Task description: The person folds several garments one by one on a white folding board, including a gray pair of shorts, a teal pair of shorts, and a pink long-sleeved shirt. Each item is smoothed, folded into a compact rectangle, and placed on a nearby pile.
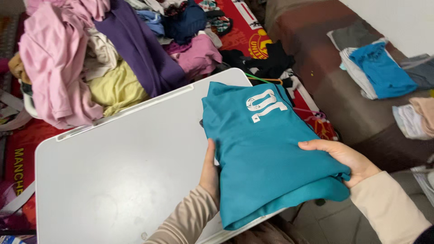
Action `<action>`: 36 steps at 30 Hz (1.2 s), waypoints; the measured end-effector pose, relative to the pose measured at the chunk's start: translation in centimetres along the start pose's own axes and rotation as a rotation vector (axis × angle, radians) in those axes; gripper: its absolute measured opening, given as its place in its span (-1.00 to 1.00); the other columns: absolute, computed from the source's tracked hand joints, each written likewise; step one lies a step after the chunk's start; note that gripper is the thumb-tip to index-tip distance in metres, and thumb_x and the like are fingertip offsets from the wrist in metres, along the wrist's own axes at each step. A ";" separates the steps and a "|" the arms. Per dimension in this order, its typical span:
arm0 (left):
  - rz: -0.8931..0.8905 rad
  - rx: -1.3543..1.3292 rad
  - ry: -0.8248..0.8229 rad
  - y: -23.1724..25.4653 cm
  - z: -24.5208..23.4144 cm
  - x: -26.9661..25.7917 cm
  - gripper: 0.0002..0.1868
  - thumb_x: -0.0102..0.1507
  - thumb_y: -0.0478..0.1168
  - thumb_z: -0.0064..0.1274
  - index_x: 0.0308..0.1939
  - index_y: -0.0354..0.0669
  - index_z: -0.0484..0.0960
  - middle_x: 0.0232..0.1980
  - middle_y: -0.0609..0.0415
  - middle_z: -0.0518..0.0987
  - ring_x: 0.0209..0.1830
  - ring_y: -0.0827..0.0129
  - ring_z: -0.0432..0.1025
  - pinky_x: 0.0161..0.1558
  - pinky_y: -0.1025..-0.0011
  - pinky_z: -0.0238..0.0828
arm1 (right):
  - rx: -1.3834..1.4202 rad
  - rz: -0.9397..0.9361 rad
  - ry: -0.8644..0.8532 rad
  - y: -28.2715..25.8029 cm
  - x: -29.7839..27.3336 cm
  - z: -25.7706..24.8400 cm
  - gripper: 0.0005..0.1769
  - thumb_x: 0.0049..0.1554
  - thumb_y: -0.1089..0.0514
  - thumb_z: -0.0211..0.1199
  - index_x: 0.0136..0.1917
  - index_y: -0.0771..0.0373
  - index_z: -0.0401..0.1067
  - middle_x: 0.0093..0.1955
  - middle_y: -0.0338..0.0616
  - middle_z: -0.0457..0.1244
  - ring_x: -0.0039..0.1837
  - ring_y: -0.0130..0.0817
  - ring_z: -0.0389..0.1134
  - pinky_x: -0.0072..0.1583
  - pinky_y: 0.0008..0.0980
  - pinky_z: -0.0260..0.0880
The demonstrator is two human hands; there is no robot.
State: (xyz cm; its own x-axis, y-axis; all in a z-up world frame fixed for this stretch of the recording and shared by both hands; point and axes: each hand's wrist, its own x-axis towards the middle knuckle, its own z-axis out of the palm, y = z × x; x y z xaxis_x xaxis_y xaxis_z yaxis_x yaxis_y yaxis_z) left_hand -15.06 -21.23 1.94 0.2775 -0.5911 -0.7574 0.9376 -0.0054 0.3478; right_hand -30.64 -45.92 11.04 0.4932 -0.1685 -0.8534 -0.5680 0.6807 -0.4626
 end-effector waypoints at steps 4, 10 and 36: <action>0.055 -0.132 -0.238 -2.6 -1.2 0.1 0.17 0.07 0.61 -0.17 0.48 -0.19 0.30 0.42 -0.25 0.43 0.31 -0.02 0.41 0.24 0.09 0.41 | 0.162 0.013 -0.030 1.7 -1.5 -1.3 -0.41 -0.03 0.05 0.36 0.19 0.45 0.43 -0.02 0.08 0.41 -0.17 -0.24 0.45 -0.11 -0.23 0.53; 0.218 -0.296 -0.380 -4.9 0.2 0.5 0.11 0.15 0.60 -0.25 0.48 -0.19 0.28 0.41 -0.24 0.37 0.29 0.01 0.37 0.23 0.11 0.40 | 0.176 0.099 -0.030 2.9 -3.3 -2.4 -0.43 -0.07 0.04 0.33 0.15 0.43 0.45 -0.07 0.08 0.42 -0.20 -0.25 0.45 -0.15 -0.24 0.52; -0.032 0.192 -0.288 -1.6 39.8 24.8 -0.09 0.05 0.34 0.11 0.37 -0.07 0.46 0.31 -0.14 0.55 0.25 0.01 0.46 0.21 -0.04 0.39 | -0.129 -0.258 0.138 -20.6 4.7 -40.1 -0.24 -0.01 0.12 0.39 0.42 0.37 0.31 0.22 0.18 0.42 0.09 -0.10 0.50 0.09 -0.13 0.50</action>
State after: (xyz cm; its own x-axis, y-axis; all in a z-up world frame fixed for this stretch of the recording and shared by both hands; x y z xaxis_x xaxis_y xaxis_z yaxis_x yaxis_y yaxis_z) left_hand -17.96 -67.95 4.58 0.1522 -0.7911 -0.5925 0.8808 -0.1633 0.4444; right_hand -42.97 -89.33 6.93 0.5426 -0.4249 -0.7246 -0.5192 0.5085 -0.6869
